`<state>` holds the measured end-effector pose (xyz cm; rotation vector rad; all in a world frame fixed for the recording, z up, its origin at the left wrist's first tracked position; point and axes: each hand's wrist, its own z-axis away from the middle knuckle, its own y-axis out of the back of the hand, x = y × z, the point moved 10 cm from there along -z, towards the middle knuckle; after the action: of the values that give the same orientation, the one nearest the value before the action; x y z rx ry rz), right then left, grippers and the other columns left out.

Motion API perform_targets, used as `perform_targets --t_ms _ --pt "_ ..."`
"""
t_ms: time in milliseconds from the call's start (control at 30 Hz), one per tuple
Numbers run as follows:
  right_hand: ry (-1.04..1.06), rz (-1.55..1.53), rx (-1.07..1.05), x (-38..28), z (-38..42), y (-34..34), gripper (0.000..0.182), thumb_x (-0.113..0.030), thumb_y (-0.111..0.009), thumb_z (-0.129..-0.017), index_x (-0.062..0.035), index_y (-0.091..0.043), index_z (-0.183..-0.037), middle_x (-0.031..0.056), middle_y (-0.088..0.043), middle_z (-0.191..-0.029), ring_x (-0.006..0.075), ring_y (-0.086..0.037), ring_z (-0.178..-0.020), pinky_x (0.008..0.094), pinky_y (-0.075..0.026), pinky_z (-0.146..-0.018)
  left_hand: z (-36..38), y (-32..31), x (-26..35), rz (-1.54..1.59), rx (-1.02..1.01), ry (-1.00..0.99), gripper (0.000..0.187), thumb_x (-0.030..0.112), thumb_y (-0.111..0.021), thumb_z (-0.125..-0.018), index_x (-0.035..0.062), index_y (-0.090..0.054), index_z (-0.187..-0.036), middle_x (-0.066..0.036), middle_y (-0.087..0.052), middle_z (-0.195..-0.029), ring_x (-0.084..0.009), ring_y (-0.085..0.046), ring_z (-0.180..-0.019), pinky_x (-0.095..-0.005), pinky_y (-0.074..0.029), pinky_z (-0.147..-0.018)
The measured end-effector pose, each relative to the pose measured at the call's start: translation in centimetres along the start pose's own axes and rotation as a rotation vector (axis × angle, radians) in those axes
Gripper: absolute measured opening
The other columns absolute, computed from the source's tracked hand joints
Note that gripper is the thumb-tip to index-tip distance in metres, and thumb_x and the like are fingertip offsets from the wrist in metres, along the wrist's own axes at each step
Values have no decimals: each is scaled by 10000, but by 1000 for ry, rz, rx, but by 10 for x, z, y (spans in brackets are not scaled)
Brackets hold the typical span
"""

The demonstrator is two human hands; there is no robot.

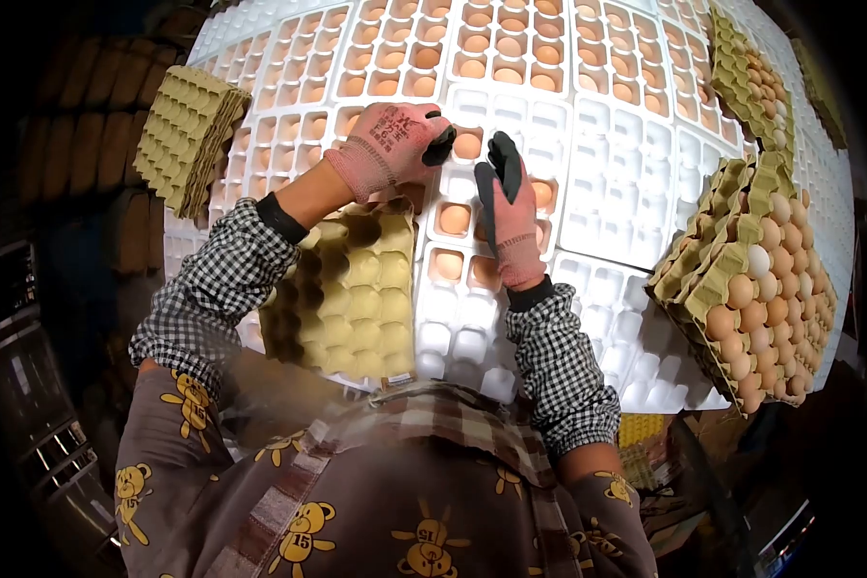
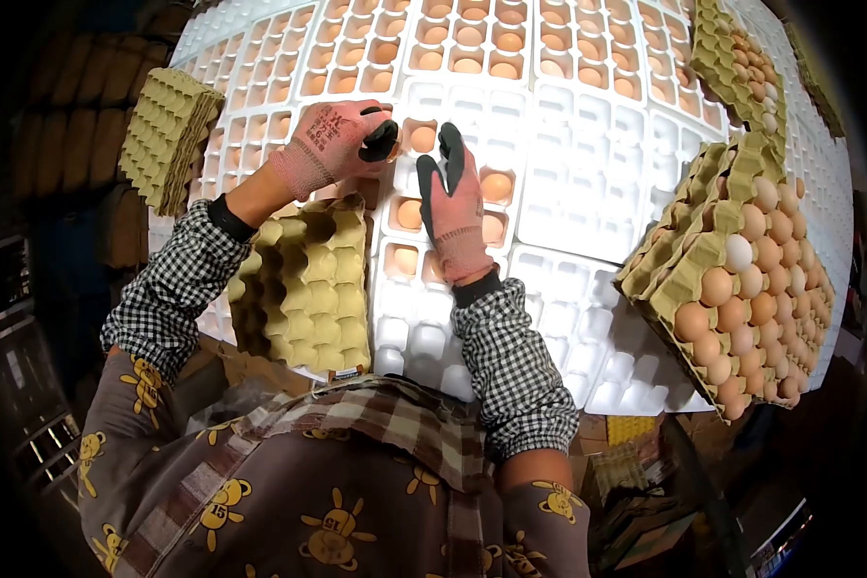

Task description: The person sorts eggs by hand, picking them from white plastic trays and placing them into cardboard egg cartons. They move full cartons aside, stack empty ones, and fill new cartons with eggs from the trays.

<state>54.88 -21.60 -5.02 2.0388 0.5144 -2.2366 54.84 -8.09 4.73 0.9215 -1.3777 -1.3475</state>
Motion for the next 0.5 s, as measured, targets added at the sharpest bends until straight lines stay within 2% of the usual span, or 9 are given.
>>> perform_targets --t_ms 33,67,133,167,300,333,400,467,500 --pt "120 300 -117 -13 -9 -19 688 -164 -706 -854 -49 -397 -1458 160 -501 -1390 308 -504 -1273 387 -407 -1068 -1 2 -3 -43 -50 21 330 266 -771 -744 127 -663 -1023 -39 -651 -978 -258 -673 -861 -373 -542 -723" --pt "180 840 -216 -15 -14 -43 867 -331 -781 -781 -106 -347 -1497 134 -407 -1474 321 -443 -1321 472 -338 -1106 -3 0 -11 -50 -46 28 330 266 -771 -744 127 -663 -1023 -39 -651 -978 -258 -673 -861 -373 -542 -723" --pt "50 1311 -418 5 -22 -73 998 -448 -820 -699 -183 -317 -1520 111 -368 -1496 310 -413 -1341 538 -296 -1100 -1 -17 -35 -56 -71 61 332 275 -761 -753 133 -666 -1038 -43 -650 -980 -265 -671 -856 -378 -545 -732" --pt "40 1356 -407 -1 -29 -78 1027 -483 -836 -669 -234 -321 -1522 101 -376 -1490 290 -434 -1320 566 -308 -1070 3 -17 -43 39 -34 76 321 287 -749 -769 136 -669 -1041 -61 -653 -953 -275 -671 -847 -385 -544 -733" --pt "147 1357 -381 -9 -55 -104 683 -339 -836 -715 -232 -550 -1326 94 -474 -1331 297 -555 -1185 445 -466 -945 8 -28 -78 106 -23 205 356 278 -778 -760 132 -669 -1067 -94 -668 -992 -287 -673 -843 -383 -546 -762" --pt "160 1358 -379 -11 -62 -106 683 -339 -836 -715 -232 -550 -1326 94 -474 -1331 297 -555 -1185 445 -466 -945 6 -34 -88 232 -45 272 376 248 -774 -783 118 -660 -1117 -84 -675 -1038 -251 -681 -844 -355 -545 -767" --pt "11 1173 -398 -5 -77 -98 626 -346 -831 -714 -194 -579 -1267 103 -500 -1300 297 -615 -1091 409 -515 -893 11 -39 -103 358 -55 339 397 217 -770 -806 104 -651 -1168 -75 -681 -1084 -214 -688 -846 -326 -543 -772" --pt "61 677 -349 -2 -95 -81 600 -310 -856 -666 -119 -637 -1192 140 -660 -1115 312 -644 -1048 381 -532 -911 21 -16 -100 1101 227 386 416 150 -722 -876 59 -605 -1265 -54 -678 -1140 -132 -671 -881 -265 -528 -778" --pt "-52 389 -287 14 -101 -67 617 -255 -877 -638 -89 -659 -1191 155 -696 -1091 286 -654 -1066 364 -519 -945 26 -1 -98 1121 307 449 405 113 -670 -920 37 -580 -1308 -52 -669 -1091 -107 -640 -919 -243 -533 -788"
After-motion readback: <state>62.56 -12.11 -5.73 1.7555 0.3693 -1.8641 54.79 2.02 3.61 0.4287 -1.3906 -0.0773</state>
